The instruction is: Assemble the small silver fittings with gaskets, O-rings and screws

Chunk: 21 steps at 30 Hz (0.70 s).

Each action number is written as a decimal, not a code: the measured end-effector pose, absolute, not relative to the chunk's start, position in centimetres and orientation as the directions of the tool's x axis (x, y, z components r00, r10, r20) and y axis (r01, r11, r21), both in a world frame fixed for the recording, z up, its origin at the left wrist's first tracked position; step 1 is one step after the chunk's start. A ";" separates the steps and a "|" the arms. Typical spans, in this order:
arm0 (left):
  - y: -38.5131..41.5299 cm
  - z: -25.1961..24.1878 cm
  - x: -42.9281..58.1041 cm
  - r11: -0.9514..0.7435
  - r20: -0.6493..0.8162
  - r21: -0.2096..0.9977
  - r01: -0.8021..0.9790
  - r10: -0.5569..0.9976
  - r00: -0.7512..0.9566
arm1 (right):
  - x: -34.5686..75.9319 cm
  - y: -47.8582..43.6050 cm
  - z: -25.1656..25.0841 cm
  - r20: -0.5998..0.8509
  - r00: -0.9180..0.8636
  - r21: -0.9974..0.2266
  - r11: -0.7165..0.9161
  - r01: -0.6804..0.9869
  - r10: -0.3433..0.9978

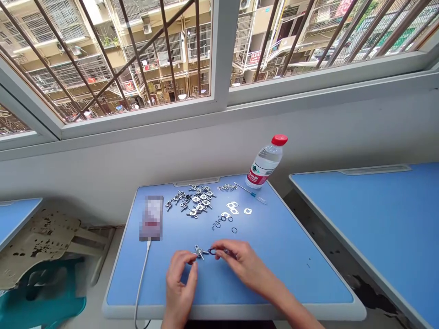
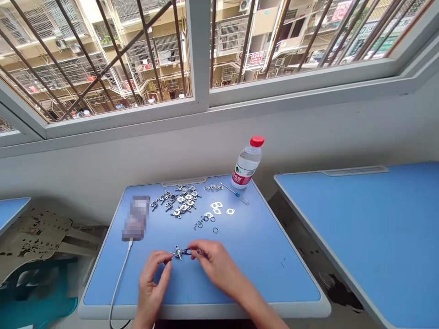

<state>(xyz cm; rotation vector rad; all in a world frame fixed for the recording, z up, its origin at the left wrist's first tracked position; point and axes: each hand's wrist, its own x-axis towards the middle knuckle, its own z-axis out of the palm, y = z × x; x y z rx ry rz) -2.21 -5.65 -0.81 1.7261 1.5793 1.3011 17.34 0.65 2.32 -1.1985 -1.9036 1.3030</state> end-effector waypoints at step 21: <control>-5.2 -2.3 -2.5 -0.252 0.335 0.552 0.795 0.940 0.065 | 15.9 0.8 0.9 -0.064 -0.579 -0.715 0.368 0.594 0.813</control>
